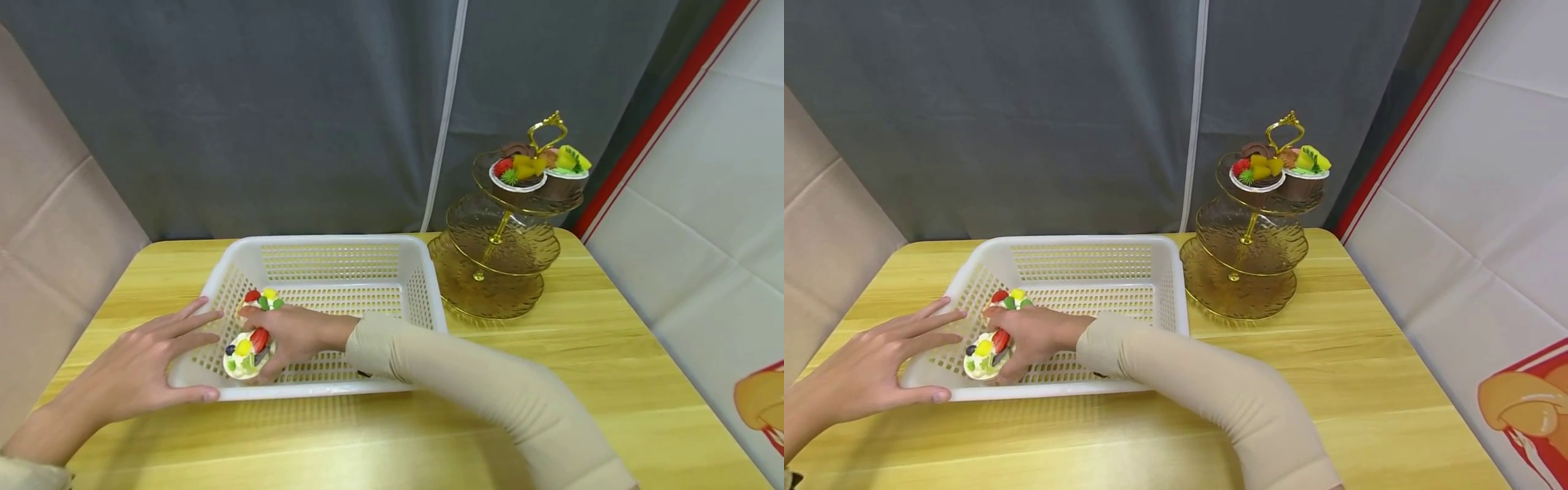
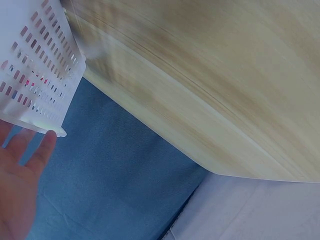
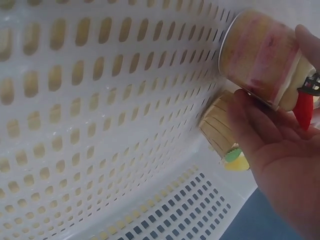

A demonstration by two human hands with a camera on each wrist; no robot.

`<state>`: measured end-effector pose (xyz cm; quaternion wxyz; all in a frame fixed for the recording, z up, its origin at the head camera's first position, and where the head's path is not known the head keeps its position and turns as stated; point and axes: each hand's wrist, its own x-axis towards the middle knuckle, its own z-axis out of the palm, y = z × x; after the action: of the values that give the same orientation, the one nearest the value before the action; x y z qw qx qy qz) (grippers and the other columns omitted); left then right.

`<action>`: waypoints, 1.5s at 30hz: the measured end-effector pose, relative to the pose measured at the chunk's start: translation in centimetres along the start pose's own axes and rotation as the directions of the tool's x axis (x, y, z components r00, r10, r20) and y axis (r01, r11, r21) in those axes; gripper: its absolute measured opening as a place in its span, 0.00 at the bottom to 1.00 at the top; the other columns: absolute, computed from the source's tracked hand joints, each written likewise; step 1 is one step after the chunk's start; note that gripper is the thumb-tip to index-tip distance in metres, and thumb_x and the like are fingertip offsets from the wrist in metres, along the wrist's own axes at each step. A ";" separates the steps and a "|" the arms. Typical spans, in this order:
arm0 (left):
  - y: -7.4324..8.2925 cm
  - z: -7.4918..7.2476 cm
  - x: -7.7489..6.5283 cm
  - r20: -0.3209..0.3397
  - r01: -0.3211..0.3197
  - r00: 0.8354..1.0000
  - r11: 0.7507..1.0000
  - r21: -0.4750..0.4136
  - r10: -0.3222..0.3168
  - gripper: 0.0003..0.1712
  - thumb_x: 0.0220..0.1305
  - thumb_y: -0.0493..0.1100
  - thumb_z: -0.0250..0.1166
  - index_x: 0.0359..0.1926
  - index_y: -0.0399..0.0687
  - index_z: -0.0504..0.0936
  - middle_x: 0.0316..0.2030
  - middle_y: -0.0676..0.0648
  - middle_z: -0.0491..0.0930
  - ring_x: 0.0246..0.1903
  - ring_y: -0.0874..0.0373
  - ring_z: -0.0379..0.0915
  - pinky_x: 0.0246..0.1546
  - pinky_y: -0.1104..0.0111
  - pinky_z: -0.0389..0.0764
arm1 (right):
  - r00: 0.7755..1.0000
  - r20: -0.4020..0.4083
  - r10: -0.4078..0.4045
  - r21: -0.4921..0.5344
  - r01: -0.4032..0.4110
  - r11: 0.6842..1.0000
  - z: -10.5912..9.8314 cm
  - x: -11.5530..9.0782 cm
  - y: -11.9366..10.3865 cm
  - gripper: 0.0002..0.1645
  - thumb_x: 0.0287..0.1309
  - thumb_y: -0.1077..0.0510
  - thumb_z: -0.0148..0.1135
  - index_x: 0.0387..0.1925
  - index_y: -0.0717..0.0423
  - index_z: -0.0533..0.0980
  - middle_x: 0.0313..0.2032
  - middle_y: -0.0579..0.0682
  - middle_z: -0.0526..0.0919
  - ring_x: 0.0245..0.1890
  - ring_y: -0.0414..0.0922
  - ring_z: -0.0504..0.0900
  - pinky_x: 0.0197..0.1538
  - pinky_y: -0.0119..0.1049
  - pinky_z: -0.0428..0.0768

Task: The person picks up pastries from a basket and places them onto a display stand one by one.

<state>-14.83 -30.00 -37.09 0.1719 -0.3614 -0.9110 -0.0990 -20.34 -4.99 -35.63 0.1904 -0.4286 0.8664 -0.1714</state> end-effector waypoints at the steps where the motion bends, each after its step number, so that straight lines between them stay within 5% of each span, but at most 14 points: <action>1: 0.0 0.0 0.0 -0.002 0.003 1.000 1.000 0.001 -0.003 0.41 0.34 0.73 0.76 0.47 0.53 0.86 0.65 0.48 0.74 0.66 0.47 0.66 0.38 0.40 0.77 | 1.000 -0.004 -0.009 -0.010 0.008 1.000 0.0 0.0 -0.1 0.51 0.45 0.44 0.80 0.69 0.49 0.66 0.67 0.38 0.71 0.50 0.28 0.74 0.51 0.17 0.67; 5: 0.0 0.1 -0.1 -0.006 0.003 1.000 1.000 0.004 -0.003 0.42 0.34 0.73 0.76 0.46 0.52 0.86 0.65 0.48 0.74 0.68 0.50 0.65 0.39 0.41 0.77 | 0.999 -0.016 -0.052 -0.028 0.051 0.998 0.1 -0.1 -0.2 0.43 0.44 0.47 0.80 0.62 0.49 0.71 0.69 0.41 0.68 0.45 0.27 0.75 0.49 0.15 0.67; 10: -0.1 0.1 -0.1 -0.011 -0.012 1.000 1.000 0.003 0.012 0.42 0.34 0.73 0.76 0.47 0.53 0.86 0.66 0.49 0.73 0.70 0.58 0.59 0.36 0.42 0.78 | 0.994 -0.013 -0.113 -0.008 0.112 0.994 0.1 -0.3 -0.3 0.37 0.45 0.50 0.79 0.55 0.51 0.70 0.41 0.36 0.78 0.36 0.28 0.76 0.42 0.16 0.70; 13: 0.0 0.1 -0.1 -0.014 -0.015 1.000 1.000 0.003 0.015 0.41 0.34 0.73 0.76 0.47 0.53 0.86 0.65 0.49 0.74 0.71 0.61 0.57 0.36 0.42 0.78 | 0.988 -0.026 -0.150 0.018 0.151 0.988 0.1 -0.5 -0.3 0.35 0.46 0.54 0.79 0.52 0.52 0.67 0.36 0.36 0.76 0.33 0.29 0.75 0.41 0.16 0.70; 18: 0.0 0.1 -0.1 -0.016 0.003 1.000 1.000 0.006 -0.003 0.41 0.34 0.73 0.76 0.46 0.52 0.87 0.64 0.48 0.75 0.71 0.61 0.58 0.37 0.43 0.78 | 0.983 -0.026 -0.180 0.073 0.181 0.981 0.0 -0.8 -0.2 0.34 0.46 0.57 0.77 0.50 0.52 0.65 0.36 0.38 0.76 0.34 0.29 0.75 0.41 0.16 0.70; 26: 0.1 0.1 0.0 -0.013 -0.007 1.000 1.000 0.013 0.007 0.41 0.34 0.73 0.76 0.46 0.52 0.86 0.64 0.47 0.75 0.69 0.57 0.61 0.35 0.43 0.78 | 0.993 0.000 -0.122 0.116 0.121 0.986 -0.9 -1.4 -0.1 0.39 0.45 0.58 0.78 0.55 0.52 0.65 0.37 0.39 0.76 0.34 0.32 0.74 0.41 0.18 0.71; 35: 0.1 0.1 0.0 -0.021 -0.003 1.000 1.000 0.015 0.003 0.41 0.33 0.73 0.76 0.45 0.52 0.86 0.63 0.47 0.75 0.69 0.59 0.61 0.35 0.44 0.78 | 0.990 -0.047 -0.130 0.112 0.134 0.985 -2.1 -2.2 0.0 0.44 0.46 0.56 0.76 0.64 0.56 0.66 0.50 0.40 0.77 0.43 0.28 0.74 0.49 0.17 0.68; 45: 0.0 0.2 -0.1 -0.027 -0.011 1.000 1.000 0.027 0.012 0.41 0.33 0.74 0.76 0.45 0.53 0.86 0.64 0.48 0.75 0.69 0.60 0.61 0.35 0.45 0.78 | 0.980 -0.130 -0.149 0.138 0.167 0.976 -4.3 -3.5 0.1 0.36 0.47 0.55 0.76 0.56 0.54 0.68 0.42 0.39 0.76 0.38 0.32 0.75 0.46 0.18 0.71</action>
<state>-14.81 -29.96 -37.26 0.1899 -0.3628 -0.9078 -0.0908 -20.46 -1.55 -31.33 0.1555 -0.4700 0.8241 -0.2754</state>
